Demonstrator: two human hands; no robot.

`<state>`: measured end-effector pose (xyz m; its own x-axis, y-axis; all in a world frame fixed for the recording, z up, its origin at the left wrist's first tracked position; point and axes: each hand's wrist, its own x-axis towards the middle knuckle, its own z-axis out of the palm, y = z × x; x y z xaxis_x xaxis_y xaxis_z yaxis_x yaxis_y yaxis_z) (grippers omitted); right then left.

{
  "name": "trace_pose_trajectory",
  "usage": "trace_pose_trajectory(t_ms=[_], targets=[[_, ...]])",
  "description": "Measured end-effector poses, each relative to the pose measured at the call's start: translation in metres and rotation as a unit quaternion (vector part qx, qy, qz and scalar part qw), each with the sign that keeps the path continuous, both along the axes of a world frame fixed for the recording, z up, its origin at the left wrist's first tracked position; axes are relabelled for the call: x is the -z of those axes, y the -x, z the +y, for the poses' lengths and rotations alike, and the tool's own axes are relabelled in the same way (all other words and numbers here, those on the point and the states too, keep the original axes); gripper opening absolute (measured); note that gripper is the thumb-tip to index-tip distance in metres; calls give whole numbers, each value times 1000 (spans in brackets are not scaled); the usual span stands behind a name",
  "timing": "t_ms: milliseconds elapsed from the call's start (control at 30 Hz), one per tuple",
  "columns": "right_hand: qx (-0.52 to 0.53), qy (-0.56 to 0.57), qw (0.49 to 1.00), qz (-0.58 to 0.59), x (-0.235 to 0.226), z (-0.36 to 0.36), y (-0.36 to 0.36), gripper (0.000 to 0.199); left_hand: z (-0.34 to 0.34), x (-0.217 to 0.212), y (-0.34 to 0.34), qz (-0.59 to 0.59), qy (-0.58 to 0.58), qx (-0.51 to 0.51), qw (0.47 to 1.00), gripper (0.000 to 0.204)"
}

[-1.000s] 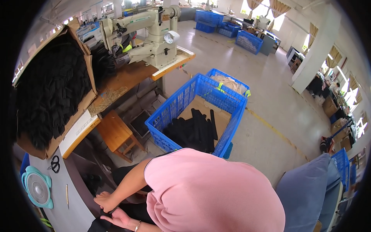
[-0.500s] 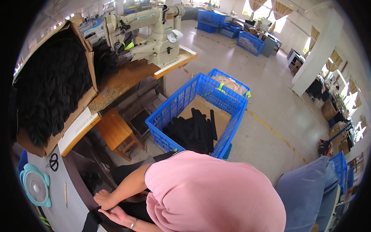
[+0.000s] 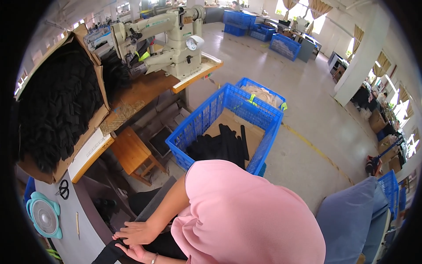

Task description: The recorder is manually assembling fabric components by inserting stiffening strips into fabric sleeves and using a small tool to tuck the edges.

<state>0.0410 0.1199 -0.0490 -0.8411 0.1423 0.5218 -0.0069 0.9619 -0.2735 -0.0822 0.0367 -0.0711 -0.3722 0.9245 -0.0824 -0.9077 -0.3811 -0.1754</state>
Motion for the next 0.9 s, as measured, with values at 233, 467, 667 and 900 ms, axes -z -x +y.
trace_pose_trajectory(t_ms=[233,467,667,900], targets=[[113,-20,980,-159,7,-5,8,34,1,0,-9,112,83,-56,989,29],[242,-103,951,-162,26,-23,76,28,10,20,-2,262,189,-138,936,33],[114,-95,964,-222,22,3,48,21,8,7,-4,222,159,-112,956,37],[198,-170,909,-325,18,-35,76,33,4,21,-10,230,146,-133,953,29]])
